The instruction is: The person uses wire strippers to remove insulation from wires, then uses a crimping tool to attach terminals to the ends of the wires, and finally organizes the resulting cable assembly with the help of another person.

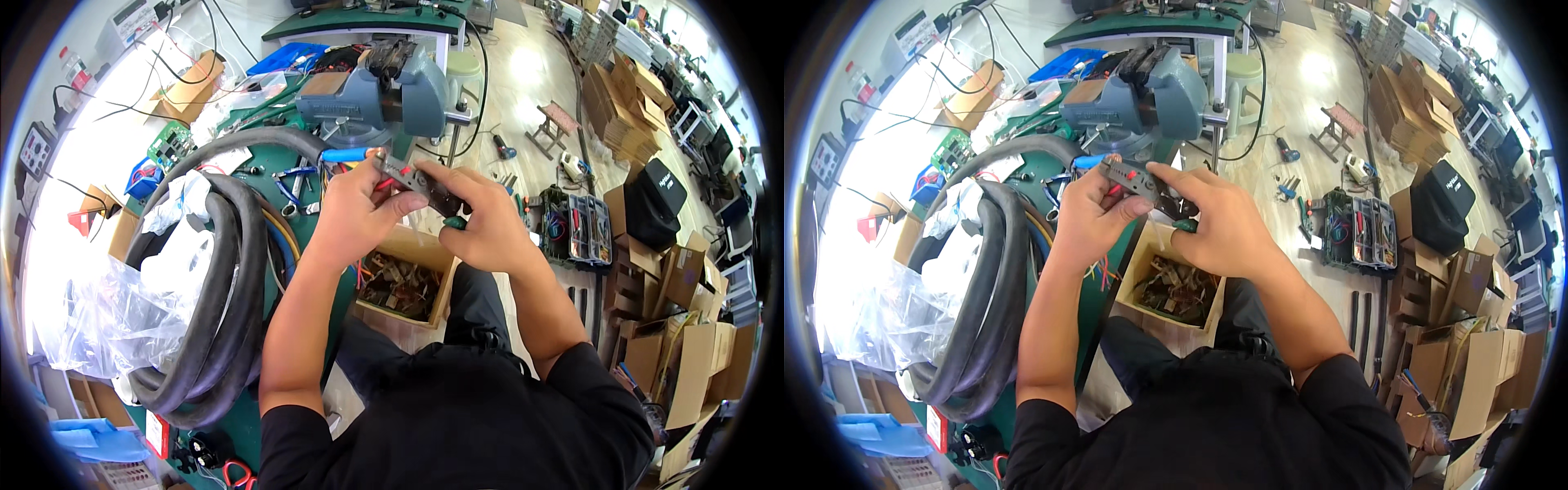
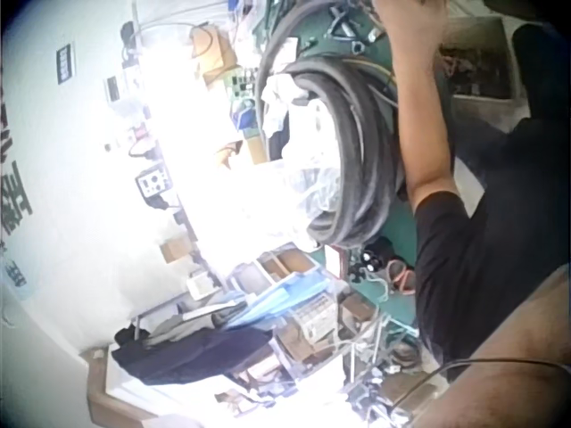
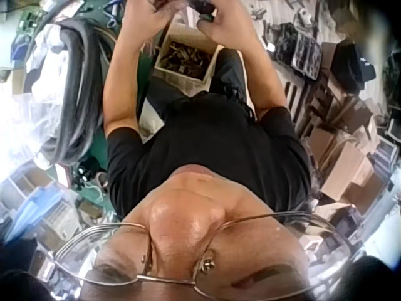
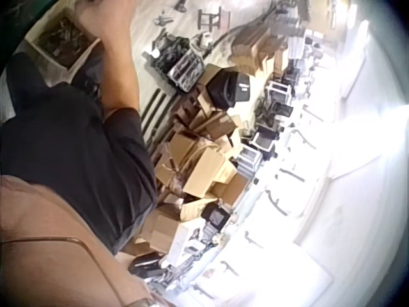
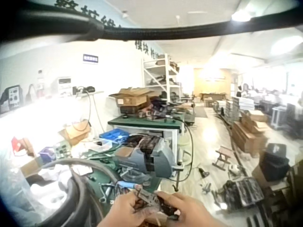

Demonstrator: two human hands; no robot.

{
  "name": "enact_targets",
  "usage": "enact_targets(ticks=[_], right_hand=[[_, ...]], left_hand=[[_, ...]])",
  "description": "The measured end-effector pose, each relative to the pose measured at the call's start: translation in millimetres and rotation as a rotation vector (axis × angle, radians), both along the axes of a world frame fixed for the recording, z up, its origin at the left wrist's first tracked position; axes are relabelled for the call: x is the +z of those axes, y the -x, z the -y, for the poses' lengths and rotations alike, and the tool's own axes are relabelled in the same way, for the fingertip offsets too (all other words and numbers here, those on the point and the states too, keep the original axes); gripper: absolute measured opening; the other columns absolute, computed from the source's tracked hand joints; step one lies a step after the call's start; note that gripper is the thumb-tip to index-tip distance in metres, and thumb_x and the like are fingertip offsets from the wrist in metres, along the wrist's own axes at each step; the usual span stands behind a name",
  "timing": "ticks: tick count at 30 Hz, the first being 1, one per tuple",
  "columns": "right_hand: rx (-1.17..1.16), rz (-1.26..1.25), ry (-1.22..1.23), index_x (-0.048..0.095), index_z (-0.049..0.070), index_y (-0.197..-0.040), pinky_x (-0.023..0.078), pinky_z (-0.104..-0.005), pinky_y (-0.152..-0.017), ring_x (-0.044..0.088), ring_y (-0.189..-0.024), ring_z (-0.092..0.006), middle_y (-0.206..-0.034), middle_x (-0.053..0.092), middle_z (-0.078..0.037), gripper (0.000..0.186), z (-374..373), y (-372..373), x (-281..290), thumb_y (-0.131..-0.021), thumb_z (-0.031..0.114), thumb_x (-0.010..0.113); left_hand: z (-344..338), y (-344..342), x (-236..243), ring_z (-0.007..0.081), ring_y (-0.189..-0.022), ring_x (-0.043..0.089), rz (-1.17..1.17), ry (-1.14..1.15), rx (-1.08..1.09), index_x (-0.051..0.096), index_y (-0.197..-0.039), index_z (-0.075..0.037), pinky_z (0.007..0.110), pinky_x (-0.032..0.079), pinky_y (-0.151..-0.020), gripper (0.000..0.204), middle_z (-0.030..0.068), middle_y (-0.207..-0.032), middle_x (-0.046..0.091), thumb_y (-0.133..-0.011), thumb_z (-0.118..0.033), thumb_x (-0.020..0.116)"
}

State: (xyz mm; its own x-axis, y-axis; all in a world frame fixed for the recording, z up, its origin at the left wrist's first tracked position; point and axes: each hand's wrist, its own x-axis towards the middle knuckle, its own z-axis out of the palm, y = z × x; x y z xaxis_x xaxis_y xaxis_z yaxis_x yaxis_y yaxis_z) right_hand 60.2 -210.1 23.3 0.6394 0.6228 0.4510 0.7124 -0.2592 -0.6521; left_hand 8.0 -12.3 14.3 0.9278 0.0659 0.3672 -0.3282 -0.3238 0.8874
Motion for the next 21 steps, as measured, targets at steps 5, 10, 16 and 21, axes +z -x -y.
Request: enact_targets(ticks=[5,10,16,21], right_hand=[[-0.035,0.031,-0.051,0.057,0.011,-0.134,0.05,-0.0356,-0.076,0.062,-0.084,-0.0333,-0.097,0.063,-0.016,0.072,-11,0,-7,-0.063,0.0,0.062],[-0.094,0.067,-0.104,0.057,0.015,-0.133,0.052,-0.0402,-0.07,0.063,-0.081,-0.0349,-0.097,0.065,-0.014,0.07,-19,5,-14,-0.065,0.005,0.067],[-0.13,0.239,-0.084,0.057,0.016,-0.132,0.052,-0.0412,-0.07,0.062,-0.085,-0.034,-0.098,0.064,-0.012,0.072,-21,2,-18,-0.061,0.004,0.068],[-0.089,0.406,-0.091,0.057,0.015,-0.131,0.05,-0.0426,-0.077,0.059,-0.091,-0.0356,-0.102,0.06,-0.014,0.075,-20,-11,-10,-0.058,0.001,0.069]], left_hand=[[-1,-2,2,0.0062,-0.077,0.058,-0.059,0.203,0.018,0.067,-0.098,0.002,0.025,0.048,-0.07,0.027,0.0026,-0.085,0.07,-0.077,-0.01,0.08],[-6,2,12,0.0061,-0.075,0.057,-0.157,0.192,0.037,0.067,-0.097,0.001,0.025,0.047,-0.069,0.026,0.0025,-0.085,0.07,-0.076,-0.008,0.08],[-7,1,7,0.0059,-0.073,0.052,-0.106,0.19,-0.016,0.064,-0.096,0.001,0.026,0.045,-0.067,0.024,0.0001,-0.079,0.065,-0.079,-0.009,0.079],[-12,4,-1,0.0065,-0.077,0.052,0.045,0.211,-0.094,0.06,-0.104,-0.001,0.025,0.045,-0.071,0.021,0.0007,-0.085,0.062,-0.087,-0.007,0.071]])
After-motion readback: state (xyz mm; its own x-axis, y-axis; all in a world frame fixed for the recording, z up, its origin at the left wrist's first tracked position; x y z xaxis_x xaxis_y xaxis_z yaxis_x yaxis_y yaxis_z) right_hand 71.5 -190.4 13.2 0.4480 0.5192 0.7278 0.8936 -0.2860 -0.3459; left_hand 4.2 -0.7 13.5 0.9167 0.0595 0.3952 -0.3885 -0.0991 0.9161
